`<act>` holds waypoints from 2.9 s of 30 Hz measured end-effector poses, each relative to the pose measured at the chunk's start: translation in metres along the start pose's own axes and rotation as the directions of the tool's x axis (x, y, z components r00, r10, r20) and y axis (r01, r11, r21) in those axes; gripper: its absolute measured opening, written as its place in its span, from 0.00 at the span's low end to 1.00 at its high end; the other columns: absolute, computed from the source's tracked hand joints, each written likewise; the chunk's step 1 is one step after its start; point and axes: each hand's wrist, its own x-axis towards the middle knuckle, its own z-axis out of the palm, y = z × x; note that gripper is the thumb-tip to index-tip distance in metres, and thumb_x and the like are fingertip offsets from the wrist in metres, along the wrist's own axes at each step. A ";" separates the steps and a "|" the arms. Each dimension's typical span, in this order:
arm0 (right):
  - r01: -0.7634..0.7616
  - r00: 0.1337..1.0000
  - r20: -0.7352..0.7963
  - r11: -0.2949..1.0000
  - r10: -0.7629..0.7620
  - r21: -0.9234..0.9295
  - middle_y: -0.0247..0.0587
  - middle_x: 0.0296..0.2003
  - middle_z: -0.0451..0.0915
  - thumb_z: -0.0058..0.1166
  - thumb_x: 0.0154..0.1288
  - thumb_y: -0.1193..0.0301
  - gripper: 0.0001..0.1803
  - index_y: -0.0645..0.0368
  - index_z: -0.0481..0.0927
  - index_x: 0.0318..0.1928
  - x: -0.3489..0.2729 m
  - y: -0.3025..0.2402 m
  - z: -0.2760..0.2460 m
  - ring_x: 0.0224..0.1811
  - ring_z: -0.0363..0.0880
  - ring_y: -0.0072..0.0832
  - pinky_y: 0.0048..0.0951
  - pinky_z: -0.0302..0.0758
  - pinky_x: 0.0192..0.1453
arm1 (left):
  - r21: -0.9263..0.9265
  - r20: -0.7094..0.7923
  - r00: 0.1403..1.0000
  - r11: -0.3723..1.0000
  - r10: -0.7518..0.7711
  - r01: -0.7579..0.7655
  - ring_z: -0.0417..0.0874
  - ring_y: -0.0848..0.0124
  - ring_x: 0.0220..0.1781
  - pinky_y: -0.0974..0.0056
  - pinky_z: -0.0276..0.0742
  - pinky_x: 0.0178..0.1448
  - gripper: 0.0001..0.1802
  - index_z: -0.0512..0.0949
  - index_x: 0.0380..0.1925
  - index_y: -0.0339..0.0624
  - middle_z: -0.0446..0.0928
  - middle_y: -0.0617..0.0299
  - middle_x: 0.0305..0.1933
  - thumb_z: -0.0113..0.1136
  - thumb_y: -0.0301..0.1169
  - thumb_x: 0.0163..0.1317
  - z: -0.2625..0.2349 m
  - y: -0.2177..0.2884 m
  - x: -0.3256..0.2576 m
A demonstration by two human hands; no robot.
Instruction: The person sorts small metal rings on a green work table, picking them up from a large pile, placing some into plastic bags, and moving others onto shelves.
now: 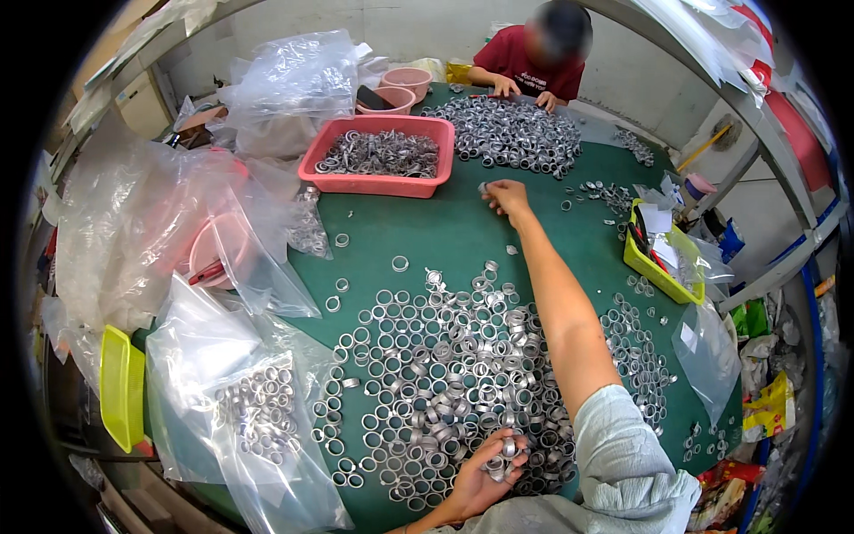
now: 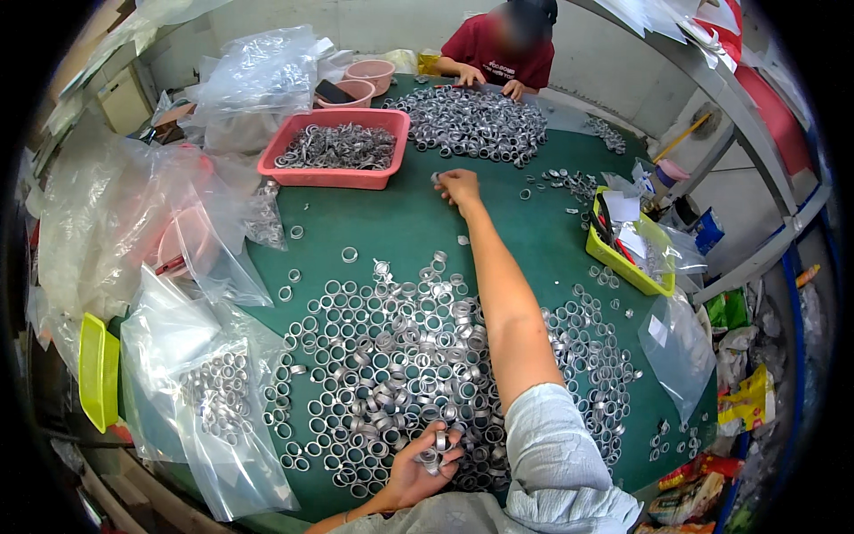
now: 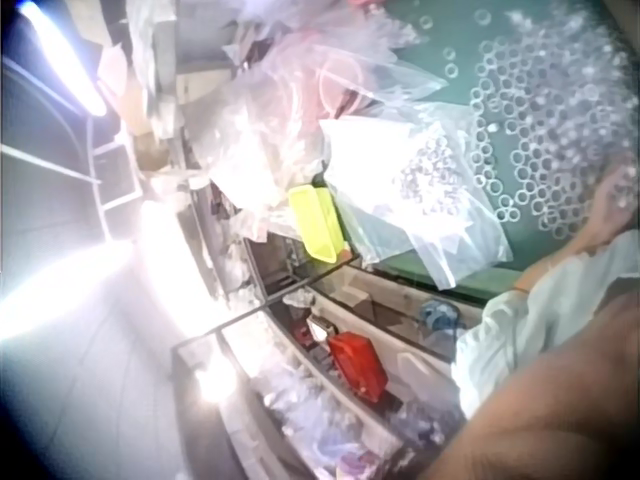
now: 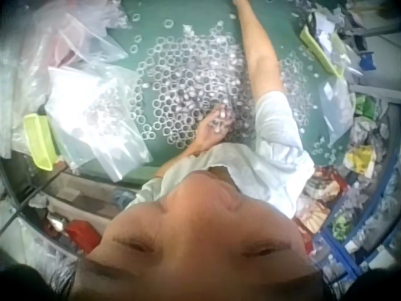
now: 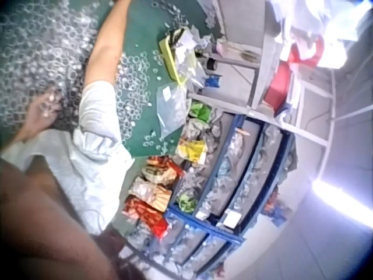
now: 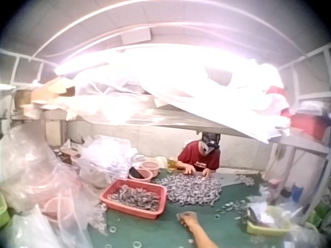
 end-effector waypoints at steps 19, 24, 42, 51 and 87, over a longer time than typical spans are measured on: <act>0.432 0.855 0.158 0.511 -0.493 -0.743 0.43 0.48 0.73 0.57 0.50 0.76 0.19 0.54 0.75 0.46 -0.047 0.007 0.027 0.49 0.71 0.41 0.38 0.70 0.50 | 0.014 0.003 1.000 1.000 -0.008 0.008 0.68 0.69 0.38 0.70 0.64 0.37 0.13 0.70 0.46 0.46 0.69 0.57 0.43 0.52 0.30 0.59 0.010 -0.004 -0.003; 0.333 0.860 -0.042 0.621 -0.508 -0.709 0.47 0.45 0.74 0.55 0.54 0.71 0.16 0.58 0.74 0.44 -0.053 0.014 -0.014 0.50 0.71 0.44 0.40 0.70 0.53 | 0.012 -0.027 0.999 1.000 -0.017 0.017 0.67 0.69 0.38 0.70 0.63 0.36 0.13 0.70 0.45 0.47 0.68 0.57 0.42 0.52 0.30 0.59 0.011 -0.005 -0.003; 0.289 0.795 -0.407 0.870 -0.450 -0.399 0.38 0.35 0.78 0.60 0.49 0.78 0.21 0.61 0.76 0.46 -0.097 0.065 -0.186 0.33 0.72 0.24 0.24 0.72 0.41 | -0.029 -0.041 0.998 0.999 -0.036 0.035 0.65 0.68 0.37 0.69 0.63 0.36 0.12 0.72 0.44 0.49 0.67 0.58 0.43 0.52 0.29 0.59 0.009 -0.010 -0.002; 0.228 0.974 -0.101 0.899 -0.205 0.373 0.31 0.42 0.76 0.54 0.60 0.77 0.19 0.60 0.71 0.53 -0.187 -0.002 -0.154 0.40 0.71 0.17 0.19 0.66 0.42 | 0.009 -0.049 0.999 1.000 -0.021 0.021 0.67 0.69 0.37 0.69 0.66 0.37 0.13 0.72 0.44 0.49 0.67 0.57 0.43 0.54 0.29 0.57 0.008 -0.013 -0.002; -0.538 0.489 -0.762 0.541 -0.424 -0.646 0.45 0.40 0.77 0.63 0.47 0.71 0.16 0.59 0.78 0.40 -0.265 0.118 -0.378 0.46 0.71 0.43 0.40 0.69 0.49 | 0.024 -0.132 0.991 0.999 -0.025 0.028 0.68 0.78 0.30 0.73 0.66 0.29 0.11 0.77 0.41 0.57 0.68 0.69 0.38 0.51 0.31 0.58 0.012 -0.020 0.004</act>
